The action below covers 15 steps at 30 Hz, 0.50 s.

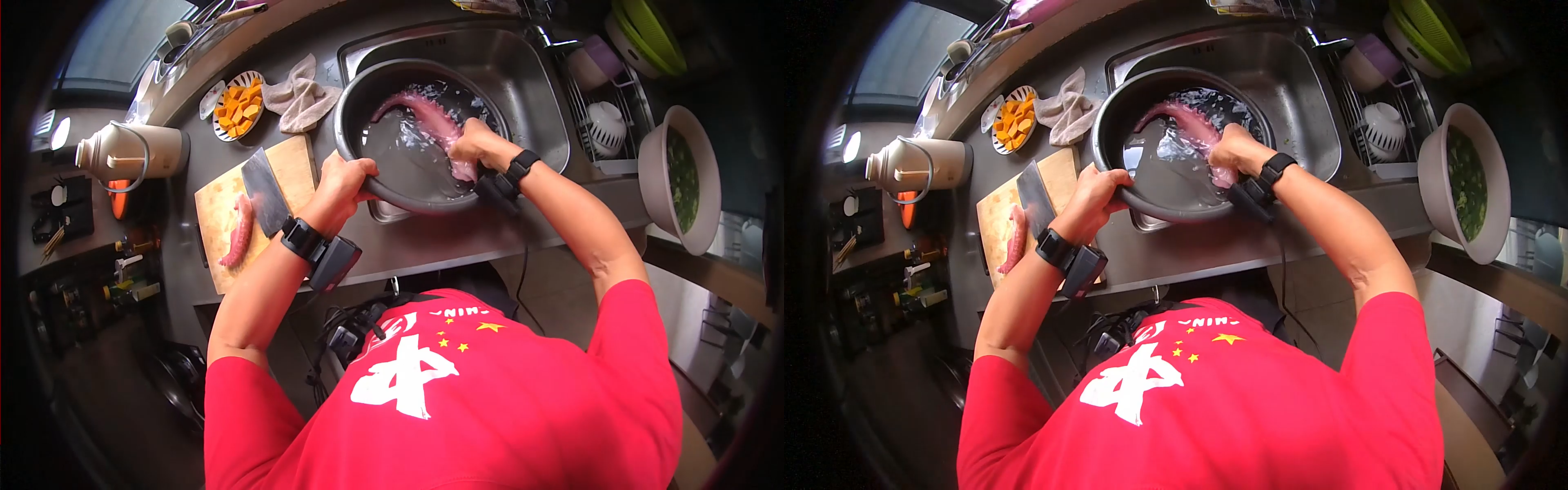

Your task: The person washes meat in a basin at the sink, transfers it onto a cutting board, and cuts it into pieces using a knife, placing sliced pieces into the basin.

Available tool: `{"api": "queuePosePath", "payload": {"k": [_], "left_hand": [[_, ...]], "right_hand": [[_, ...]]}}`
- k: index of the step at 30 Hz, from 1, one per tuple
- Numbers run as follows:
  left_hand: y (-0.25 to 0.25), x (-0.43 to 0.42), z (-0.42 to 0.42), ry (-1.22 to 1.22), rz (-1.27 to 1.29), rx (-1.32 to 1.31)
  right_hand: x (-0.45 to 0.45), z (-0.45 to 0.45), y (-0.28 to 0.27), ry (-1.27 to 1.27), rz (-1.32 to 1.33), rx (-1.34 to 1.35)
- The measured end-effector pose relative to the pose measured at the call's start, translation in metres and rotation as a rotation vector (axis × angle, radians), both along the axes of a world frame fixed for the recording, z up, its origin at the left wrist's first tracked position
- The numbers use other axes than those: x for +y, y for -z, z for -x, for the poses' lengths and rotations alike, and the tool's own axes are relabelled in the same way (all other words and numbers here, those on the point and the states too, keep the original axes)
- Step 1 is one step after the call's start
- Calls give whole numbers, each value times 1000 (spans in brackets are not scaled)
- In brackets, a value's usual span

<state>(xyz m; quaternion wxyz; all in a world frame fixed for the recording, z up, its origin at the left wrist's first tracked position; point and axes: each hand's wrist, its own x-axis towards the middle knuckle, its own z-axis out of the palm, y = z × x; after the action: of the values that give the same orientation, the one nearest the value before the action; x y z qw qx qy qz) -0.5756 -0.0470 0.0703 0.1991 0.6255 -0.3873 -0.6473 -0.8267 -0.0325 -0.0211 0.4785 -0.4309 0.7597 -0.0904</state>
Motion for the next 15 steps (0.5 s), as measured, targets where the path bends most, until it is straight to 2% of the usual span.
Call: {"api": "queuePosePath", "payload": {"k": [1,2,4,6,9,11,12,14,15], "left_hand": [[3,-3,2,0,4,-19],[6,-4,3,0,9,-39],[6,-6,7,11,32,-49],[8,-9,11,25,57,-55],[13,-16,14,37,92,-104],[15,-19,17,82,149,-145],[19,-22,17,87,146,-143],[28,-29,18,128,214,-212],[25,-32,21,150,241,-258]], "right_hand": [[0,4,-14,75,-41,-155],[4,3,-26,114,-1,-198],[2,12,-9,278,-21,-566],[0,27,-4,255,-50,-637],[4,37,-11,310,39,-629],[11,41,-35,266,182,-415],[11,46,-39,271,179,-413],[14,57,-45,265,303,-193],[15,61,-51,201,387,22]]}}
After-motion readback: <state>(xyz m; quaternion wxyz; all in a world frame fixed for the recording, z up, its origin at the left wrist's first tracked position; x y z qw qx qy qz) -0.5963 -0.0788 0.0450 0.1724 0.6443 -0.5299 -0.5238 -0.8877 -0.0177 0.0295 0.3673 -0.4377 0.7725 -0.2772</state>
